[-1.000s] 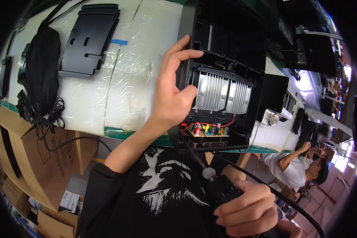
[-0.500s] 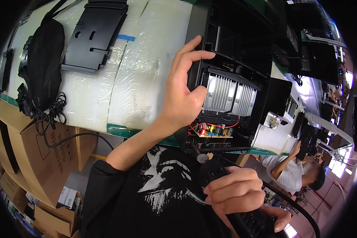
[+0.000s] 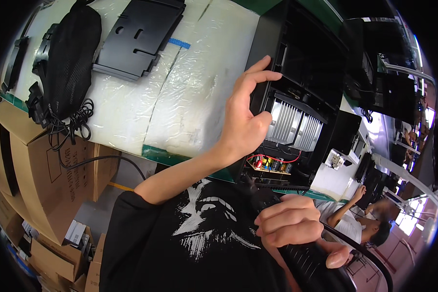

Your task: Assembling the outer housing and internal components of an electronic device using an electric screwdriver.

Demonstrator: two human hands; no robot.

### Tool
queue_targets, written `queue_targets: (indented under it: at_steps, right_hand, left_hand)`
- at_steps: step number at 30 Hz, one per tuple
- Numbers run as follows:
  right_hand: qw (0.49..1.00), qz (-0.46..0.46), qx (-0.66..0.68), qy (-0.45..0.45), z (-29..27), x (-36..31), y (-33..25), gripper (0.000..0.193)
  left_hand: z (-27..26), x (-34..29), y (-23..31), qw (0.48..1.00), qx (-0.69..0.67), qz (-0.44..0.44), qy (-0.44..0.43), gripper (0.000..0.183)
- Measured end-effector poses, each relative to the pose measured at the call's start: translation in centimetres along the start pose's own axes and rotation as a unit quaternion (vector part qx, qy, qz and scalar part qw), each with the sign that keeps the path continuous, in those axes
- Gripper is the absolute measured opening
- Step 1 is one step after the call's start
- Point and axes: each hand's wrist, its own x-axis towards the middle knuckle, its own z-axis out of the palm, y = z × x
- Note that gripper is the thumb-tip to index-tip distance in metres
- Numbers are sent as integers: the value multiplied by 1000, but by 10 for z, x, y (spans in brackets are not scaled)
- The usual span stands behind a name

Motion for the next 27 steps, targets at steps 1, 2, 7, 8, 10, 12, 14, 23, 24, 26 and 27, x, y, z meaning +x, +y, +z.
queue_targets:
  at_steps: [1,2,7,8,10,12,14,23,24,26,27]
  right_hand:
    - [1000,0,-1,0,3,3,2,60]
    - [999,-35,-17,10,4,7,4,60]
    - [993,-79,-63,58,13,14,6,60]
    - [991,-83,-75,72,15,14,6,62]
    - [986,-95,-97,100,17,14,4,66]
    - [979,-116,-117,124,16,17,5,73]
    - [970,-138,-131,148,13,19,7,82]
    - [803,-337,-242,427,-35,-56,-103,75]
    - [788,-363,-263,422,-43,-66,-111,74]
    - [761,-372,-338,410,-57,-93,-126,73]
    - [755,-374,-340,417,-58,-102,-130,73]
  left_hand:
    - [0,0,0,1000,-5,-3,-3,55]
    - [-1,0,0,1000,-5,-2,-3,55]
    - [-4,2,1,1000,12,7,-8,57]
    - [-2,3,2,1000,10,10,-13,57]
    - [2,2,5,1000,23,19,3,63]
    - [2,1,6,998,56,23,4,67]
    - [-10,3,0,990,136,15,-20,78]
    - [-27,75,58,915,268,-181,-242,89]
    - [-27,89,55,899,286,-172,-284,87]
    - [-14,117,53,844,350,-169,-370,86]
    - [-7,131,52,807,400,-154,-406,88]
